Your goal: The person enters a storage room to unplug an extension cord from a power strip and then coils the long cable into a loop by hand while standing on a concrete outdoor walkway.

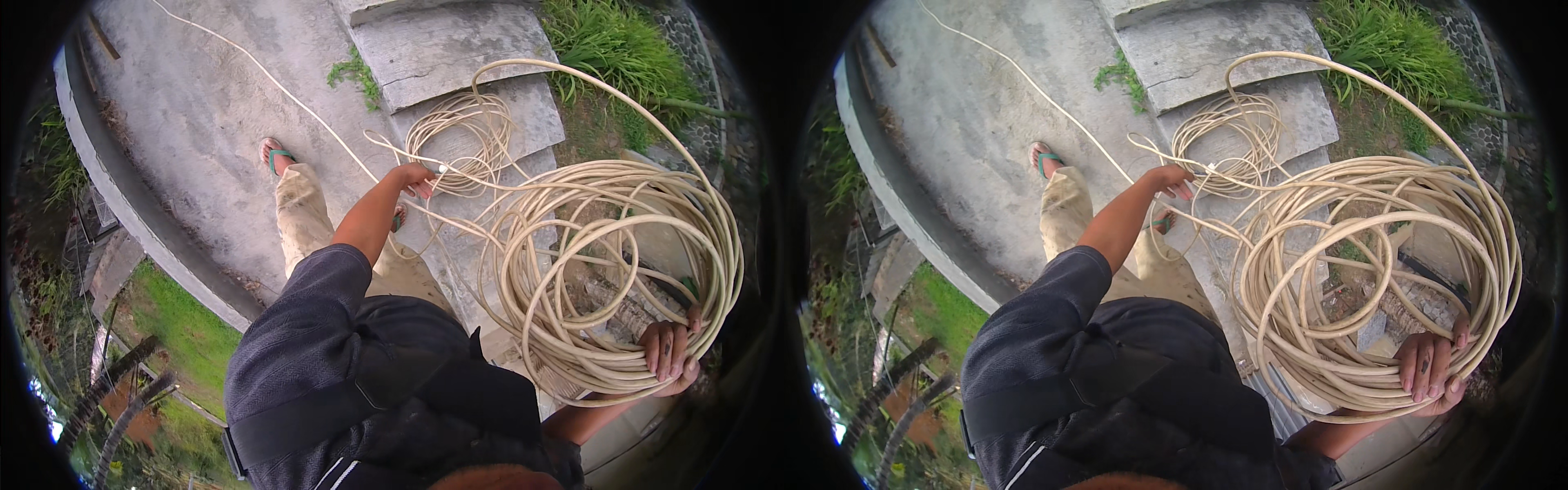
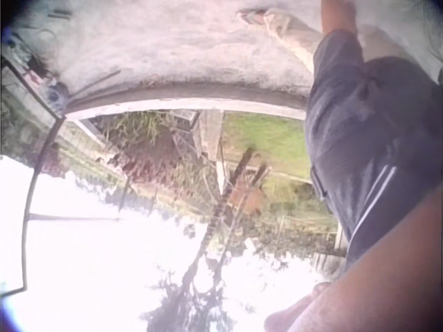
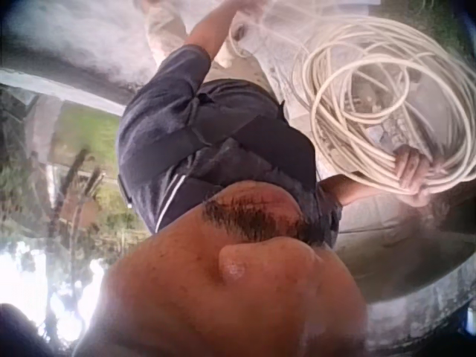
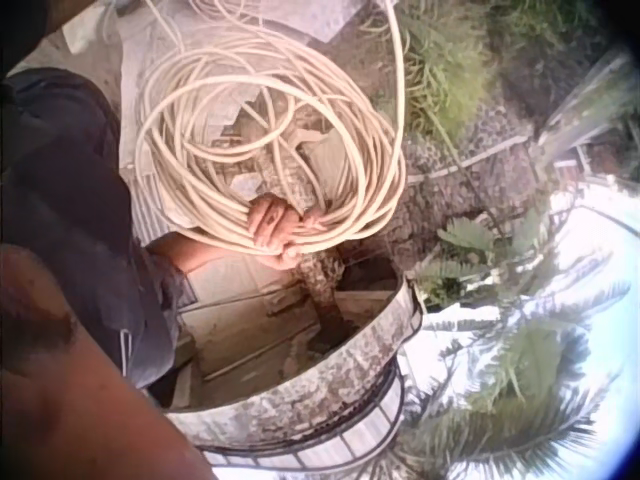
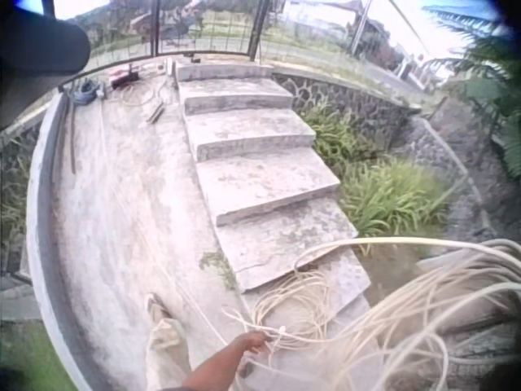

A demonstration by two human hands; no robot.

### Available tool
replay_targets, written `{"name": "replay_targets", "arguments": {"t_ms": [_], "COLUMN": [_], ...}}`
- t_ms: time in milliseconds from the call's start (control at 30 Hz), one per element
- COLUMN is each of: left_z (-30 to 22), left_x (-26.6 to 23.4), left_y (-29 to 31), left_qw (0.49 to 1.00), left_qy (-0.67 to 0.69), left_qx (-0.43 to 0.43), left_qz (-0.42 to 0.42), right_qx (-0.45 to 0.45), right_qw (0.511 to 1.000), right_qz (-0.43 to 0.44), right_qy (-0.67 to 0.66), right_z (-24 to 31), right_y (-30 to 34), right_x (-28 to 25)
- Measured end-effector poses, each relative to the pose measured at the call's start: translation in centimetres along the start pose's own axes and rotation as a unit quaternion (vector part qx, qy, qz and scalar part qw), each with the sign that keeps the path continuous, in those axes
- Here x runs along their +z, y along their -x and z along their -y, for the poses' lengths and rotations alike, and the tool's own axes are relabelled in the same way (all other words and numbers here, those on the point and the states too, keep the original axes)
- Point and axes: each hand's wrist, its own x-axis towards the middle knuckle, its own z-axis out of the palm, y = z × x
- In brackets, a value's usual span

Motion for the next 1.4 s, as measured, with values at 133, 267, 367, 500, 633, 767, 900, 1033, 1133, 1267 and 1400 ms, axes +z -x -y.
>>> {"name": "replay_targets", "arguments": {"t_ms": [133, 267, 367, 500, 633, 767, 900, 1033, 1133, 1267, 1400], "left_z": [-5.9, -12.8, -10.6, -8.0, -0.9, 6.7, 9.1, 11.3, 6.1, 2.7, -0.4], "left_x": [-3.1, -8.0, -16.7, -22.7, -18.2, -10.1, -9.6, -16.5, -12.0, -2.2, 0.6], "left_y": [6.0, 18.9, 20.1, 17.0, 8.7, 0.9, -1.7, -10.3, -12.6, -12.3, -9.0], "left_qw": [0.903, 0.779, 0.586, 0.679, 0.714, 0.789, 0.867, 0.938, 0.928, 0.918, 0.891], "left_qy": [-0.399, -0.508, -0.599, -0.616, -0.602, -0.550, -0.439, -0.256, -0.323, -0.309, -0.391], "left_qx": [0.117, 0.188, 0.334, 0.187, 0.173, 0.153, 0.013, -0.029, 0.016, 0.038, 0.109], "left_qz": [-0.106, -0.316, -0.431, -0.354, -0.312, -0.228, -0.237, -0.232, -0.185, -0.246, -0.205], "right_qx": [-0.002, -0.014, -0.012, 0.033, 0.120, 0.342, 0.371, 0.406, 0.485, 0.475, 0.444], "right_qw": [0.995, 0.972, 0.941, 0.892, 0.798, 0.600, 0.659, 0.797, 0.837, 0.783, 0.733], "right_qz": [-0.035, -0.058, -0.081, -0.120, -0.172, -0.106, -0.091, -0.041, -0.076, 0.003, -0.074], "right_qy": [0.096, 0.228, 0.329, 0.435, 0.566, 0.715, 0.648, 0.444, 0.240, 0.403, 0.511], "right_z": [5.2, 8.4, 2.4, -16.2, -45.7, -67.9, -71.8, -73.9, -71.7, -65.9, -60.3], "right_y": [-3.2, -6.9, -11.9, -18.1, -20.5, -20.7, -20.8, -19.9, -20.9, -20.7, -20.0], "right_x": [-4.3, -10.9, -13.8, -20.1, -33.3, -33.4, -32.0, -37.5, -36.3, -33.0, -31.8]}}
